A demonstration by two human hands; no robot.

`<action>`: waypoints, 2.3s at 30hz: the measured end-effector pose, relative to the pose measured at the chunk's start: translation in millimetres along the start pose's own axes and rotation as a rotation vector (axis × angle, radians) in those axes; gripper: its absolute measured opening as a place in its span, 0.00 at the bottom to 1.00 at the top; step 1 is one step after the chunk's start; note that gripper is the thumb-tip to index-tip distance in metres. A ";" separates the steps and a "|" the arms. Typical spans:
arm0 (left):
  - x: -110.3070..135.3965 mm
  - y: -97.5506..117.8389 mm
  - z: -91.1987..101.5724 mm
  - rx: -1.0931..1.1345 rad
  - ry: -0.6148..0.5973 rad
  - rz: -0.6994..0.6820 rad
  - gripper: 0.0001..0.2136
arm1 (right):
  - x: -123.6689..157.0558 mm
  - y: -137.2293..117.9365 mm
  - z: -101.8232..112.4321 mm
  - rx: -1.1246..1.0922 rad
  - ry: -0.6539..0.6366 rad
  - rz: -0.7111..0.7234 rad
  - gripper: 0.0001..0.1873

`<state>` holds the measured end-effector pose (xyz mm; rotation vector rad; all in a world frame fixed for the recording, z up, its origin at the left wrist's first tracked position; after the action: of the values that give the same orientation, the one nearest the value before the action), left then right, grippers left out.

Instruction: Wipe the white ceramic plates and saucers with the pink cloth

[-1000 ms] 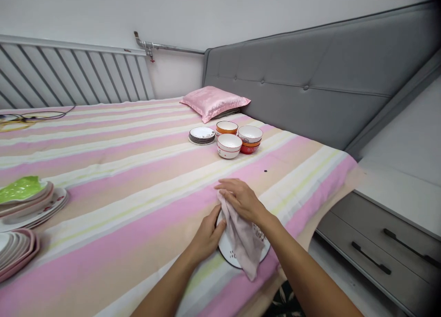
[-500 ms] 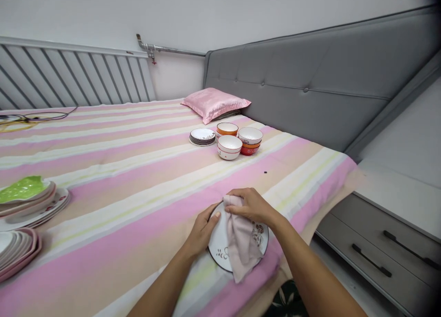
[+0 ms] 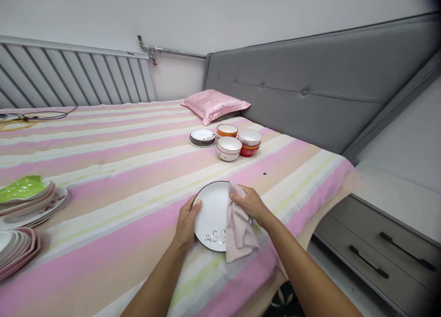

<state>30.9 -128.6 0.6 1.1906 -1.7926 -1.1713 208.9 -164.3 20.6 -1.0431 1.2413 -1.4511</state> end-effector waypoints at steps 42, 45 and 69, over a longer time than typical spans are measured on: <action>9.8 -8.7 -15.9 -0.347 -0.336 0.185 0.11 | 13.5 -18.0 21.8 -0.052 0.101 0.034 0.16; 9.4 -11.6 -14.8 -0.472 -0.384 0.174 0.12 | 13.3 -18.1 21.4 -0.016 0.035 0.087 0.15; -2.4 -7.3 11.4 0.061 0.172 0.007 0.16 | 13.5 0.7 -30.2 -0.230 0.104 -0.026 0.21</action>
<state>24.1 -124.1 -10.5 1.2787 -1.7124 -0.9846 176.8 -171.4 16.5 -1.1508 1.5015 -1.4211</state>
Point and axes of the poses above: each hand's wrist, its own x-axis away from the middle knuckle, its own z-axis out of the back of the hand, y = z × x, the point moved 6 cm from there along -x, towards the middle knuckle, and after that the axes turned 1 degree about -z, right-handed, at the moved point
